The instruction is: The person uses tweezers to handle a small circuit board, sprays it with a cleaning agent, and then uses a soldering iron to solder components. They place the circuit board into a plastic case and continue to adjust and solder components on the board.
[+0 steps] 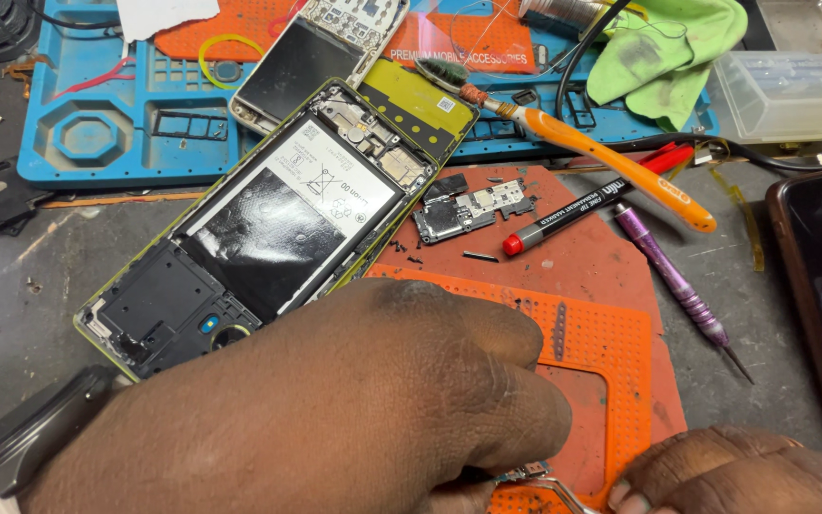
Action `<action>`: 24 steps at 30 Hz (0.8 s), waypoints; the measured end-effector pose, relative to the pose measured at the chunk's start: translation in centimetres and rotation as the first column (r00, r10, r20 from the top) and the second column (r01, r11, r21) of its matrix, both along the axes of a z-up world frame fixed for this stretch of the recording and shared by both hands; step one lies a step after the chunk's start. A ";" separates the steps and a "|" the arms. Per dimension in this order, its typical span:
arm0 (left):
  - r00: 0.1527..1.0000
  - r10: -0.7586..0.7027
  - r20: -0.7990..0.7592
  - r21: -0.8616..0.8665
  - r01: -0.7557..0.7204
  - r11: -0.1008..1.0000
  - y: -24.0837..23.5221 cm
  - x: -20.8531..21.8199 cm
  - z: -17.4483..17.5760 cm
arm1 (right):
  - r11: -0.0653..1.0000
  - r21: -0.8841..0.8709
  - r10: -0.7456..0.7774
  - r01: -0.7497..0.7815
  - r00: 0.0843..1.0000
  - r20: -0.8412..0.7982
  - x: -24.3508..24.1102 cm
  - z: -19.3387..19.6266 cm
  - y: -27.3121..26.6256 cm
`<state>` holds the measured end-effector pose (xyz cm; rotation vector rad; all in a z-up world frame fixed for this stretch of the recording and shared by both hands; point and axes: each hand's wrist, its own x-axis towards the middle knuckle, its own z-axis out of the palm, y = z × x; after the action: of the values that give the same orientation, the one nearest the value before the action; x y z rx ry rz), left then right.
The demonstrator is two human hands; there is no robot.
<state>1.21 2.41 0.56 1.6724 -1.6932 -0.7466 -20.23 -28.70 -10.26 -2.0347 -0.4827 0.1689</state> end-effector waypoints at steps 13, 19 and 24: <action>1.000 0.001 0.010 0.008 -0.001 1.000 -0.2 0.0 -0.1 | 1.000 0.009 0.002 -0.002 1.000 0.008 0.3 0.1 0.0; 1.000 -0.001 0.018 0.018 0.001 1.000 -0.3 0.2 -0.2 | 1.000 0.018 0.002 -0.002 1.000 0.010 0.5 0.1 0.1; 1.000 -0.001 0.020 0.023 0.001 1.000 -0.4 0.4 -0.5 | 1.000 0.025 0.011 -0.012 1.000 0.005 0.6 0.2 0.3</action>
<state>1.57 2.06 0.11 1.7004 -1.7055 -0.7553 -19.63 -28.44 -10.06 -2.0089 -0.4973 0.1642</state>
